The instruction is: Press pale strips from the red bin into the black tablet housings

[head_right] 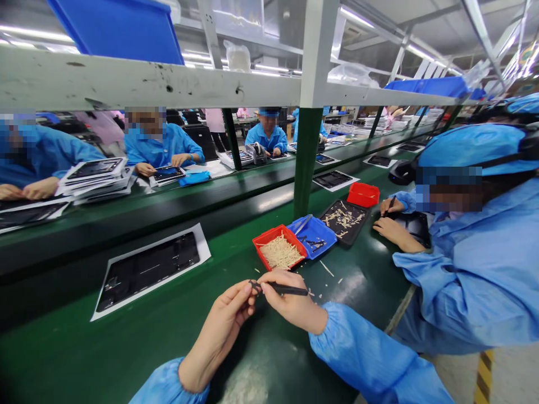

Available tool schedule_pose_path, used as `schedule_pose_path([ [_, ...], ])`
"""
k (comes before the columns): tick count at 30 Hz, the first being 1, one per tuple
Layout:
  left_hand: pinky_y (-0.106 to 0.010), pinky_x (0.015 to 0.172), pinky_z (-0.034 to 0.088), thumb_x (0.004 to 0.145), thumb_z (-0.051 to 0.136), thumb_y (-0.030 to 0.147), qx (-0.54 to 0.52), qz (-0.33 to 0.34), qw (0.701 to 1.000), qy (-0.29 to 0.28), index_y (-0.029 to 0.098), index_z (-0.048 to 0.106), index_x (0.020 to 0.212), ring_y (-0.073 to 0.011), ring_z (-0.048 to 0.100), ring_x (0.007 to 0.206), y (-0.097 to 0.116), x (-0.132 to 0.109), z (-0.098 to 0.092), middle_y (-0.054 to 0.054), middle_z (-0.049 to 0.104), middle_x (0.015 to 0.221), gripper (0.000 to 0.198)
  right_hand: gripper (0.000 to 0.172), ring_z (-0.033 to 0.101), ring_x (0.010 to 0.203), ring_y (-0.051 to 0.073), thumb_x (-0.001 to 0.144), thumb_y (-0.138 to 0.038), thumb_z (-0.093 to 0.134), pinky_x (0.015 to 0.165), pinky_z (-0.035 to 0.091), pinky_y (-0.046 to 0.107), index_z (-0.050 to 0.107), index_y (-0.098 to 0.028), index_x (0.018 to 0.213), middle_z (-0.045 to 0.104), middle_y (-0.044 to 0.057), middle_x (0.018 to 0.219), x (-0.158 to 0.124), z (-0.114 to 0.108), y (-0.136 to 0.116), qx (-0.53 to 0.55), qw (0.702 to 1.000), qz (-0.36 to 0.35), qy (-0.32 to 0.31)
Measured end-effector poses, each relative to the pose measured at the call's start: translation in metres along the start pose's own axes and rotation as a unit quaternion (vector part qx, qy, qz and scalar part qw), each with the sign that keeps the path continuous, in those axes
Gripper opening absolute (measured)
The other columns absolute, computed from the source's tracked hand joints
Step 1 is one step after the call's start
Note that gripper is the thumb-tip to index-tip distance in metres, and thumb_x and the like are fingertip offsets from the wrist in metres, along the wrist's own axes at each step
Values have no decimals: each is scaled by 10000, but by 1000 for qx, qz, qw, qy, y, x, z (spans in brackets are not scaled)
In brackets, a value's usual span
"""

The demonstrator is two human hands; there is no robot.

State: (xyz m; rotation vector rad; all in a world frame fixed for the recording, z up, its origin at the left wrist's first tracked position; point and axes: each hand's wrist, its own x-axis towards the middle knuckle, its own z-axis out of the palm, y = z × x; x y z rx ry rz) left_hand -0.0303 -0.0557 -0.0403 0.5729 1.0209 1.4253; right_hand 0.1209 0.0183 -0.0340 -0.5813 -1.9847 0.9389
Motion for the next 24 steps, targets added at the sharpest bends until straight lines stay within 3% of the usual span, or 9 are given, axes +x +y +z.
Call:
schedule_pose_path([
  [3,-165,576,453,756,704,365,-2,-7,1000,-11,183,700,989,-63,510,669,1,0,1,-30,624,847,296,140,561,528,99,903,-271,517,529,459,229,627,-187,920,610,0,702,0,4,7,99,992,69,20],
  [9,-166,562,435,737,719,377,7,6,1000,-24,147,712,920,-55,487,624,2,0,5,-17,591,749,294,150,511,512,70,909,-316,540,517,414,203,593,-179,940,572,-28,665,-1,13,13,275,946,170,31],
  [18,-166,568,405,797,629,451,89,41,995,-12,138,628,828,-40,468,588,-4,-3,7,7,553,701,314,157,519,534,76,901,-328,564,515,405,206,602,-185,954,592,-17,674,-8,14,18,273,945,182,17],
  [21,-205,584,455,837,539,509,181,48,982,-9,148,607,1029,-81,543,641,-3,-5,7,-36,608,795,415,165,513,529,83,893,-339,575,513,404,211,603,-186,948,582,-18,655,-8,12,21,273,944,182,23],
  [24,-258,598,500,842,526,504,322,49,946,-1,185,525,1229,-140,613,708,12,1,-9,-55,652,858,502,174,501,521,84,879,-351,593,502,397,209,607,-187,933,572,-19,646,-6,8,23,287,938,188,45],
])
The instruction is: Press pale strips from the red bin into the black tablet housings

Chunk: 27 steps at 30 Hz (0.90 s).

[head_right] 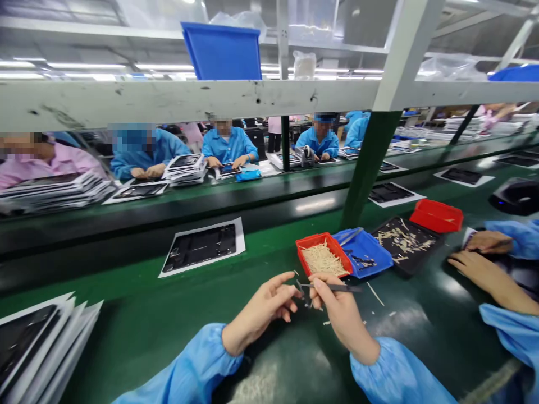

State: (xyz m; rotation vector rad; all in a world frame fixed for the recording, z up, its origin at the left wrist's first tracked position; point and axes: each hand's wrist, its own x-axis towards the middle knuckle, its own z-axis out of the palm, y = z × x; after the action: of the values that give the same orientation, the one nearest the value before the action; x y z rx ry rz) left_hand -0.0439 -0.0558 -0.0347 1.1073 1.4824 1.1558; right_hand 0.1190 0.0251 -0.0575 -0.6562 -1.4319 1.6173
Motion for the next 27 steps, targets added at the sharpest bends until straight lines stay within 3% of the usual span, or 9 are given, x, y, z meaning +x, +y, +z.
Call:
schedule_pose_path([
  [3,-322,814,496,826,593,400,191,-3,981,44,209,643,1050,-189,615,913,0,9,-50,-54,665,954,299,184,500,515,80,859,-363,619,494,391,202,613,-188,915,580,-15,656,2,-4,-2,20,1000,3,20],
  [5,-411,943,432,838,594,318,323,-26,940,111,179,633,1043,-240,542,1090,-3,12,-93,-90,619,1108,251,193,502,514,78,849,-372,630,491,391,197,615,-188,907,584,-14,658,3,-5,-3,26,999,2,24],
  [7,-499,945,420,865,565,317,435,-63,881,172,155,553,1156,-263,505,1142,-8,12,-135,-109,546,1224,333,199,501,514,78,847,-376,632,494,393,197,616,-186,904,583,-13,651,3,-4,-2,24,1000,0,19],
  [10,-472,894,470,874,557,346,562,-110,795,198,164,533,1175,-233,548,1075,-17,9,-186,-91,544,1217,352,207,496,514,78,852,-377,623,494,392,201,617,-178,907,580,-8,651,5,-4,-1,18,1000,0,11],
  [14,-409,824,512,879,553,348,666,-113,717,171,154,555,1131,-193,591,968,-21,5,-220,-76,586,1127,318,201,495,522,77,854,-369,623,501,390,204,625,-171,893,583,-3,669,8,-6,3,15,1000,-4,14],
  [17,-405,819,501,878,551,344,707,-78,679,180,152,558,1106,-191,581,961,-18,0,-219,-68,584,1102,297,193,497,523,77,842,-364,640,495,385,197,632,-176,888,588,-4,662,8,-9,5,34,999,1,20],
  [19,-404,829,475,893,509,285,720,-47,662,200,145,561,1078,-211,558,982,-15,-9,-203,-81,577,1065,238,191,497,522,75,833,-363,651,494,385,195,638,-178,879,588,-4,658,7,-9,3,49,999,12,16],
  [25,-370,808,417,895,391,159,724,58,665,174,198,583,1019,-229,523,945,-15,-84,-113,-70,583,1000,231,196,473,497,62,805,-364,677,475,365,186,649,-170,823,574,-5,648,0,-7,-14,75,995,60,-5],
  [27,-354,761,420,887,412,139,719,153,662,146,199,590,1030,-213,535,881,-26,-120,-83,-54,609,980,236,207,471,501,69,803,-373,675,464,350,188,646,-168,816,569,-2,642,-3,-5,-20,67,995,75,-15],
])
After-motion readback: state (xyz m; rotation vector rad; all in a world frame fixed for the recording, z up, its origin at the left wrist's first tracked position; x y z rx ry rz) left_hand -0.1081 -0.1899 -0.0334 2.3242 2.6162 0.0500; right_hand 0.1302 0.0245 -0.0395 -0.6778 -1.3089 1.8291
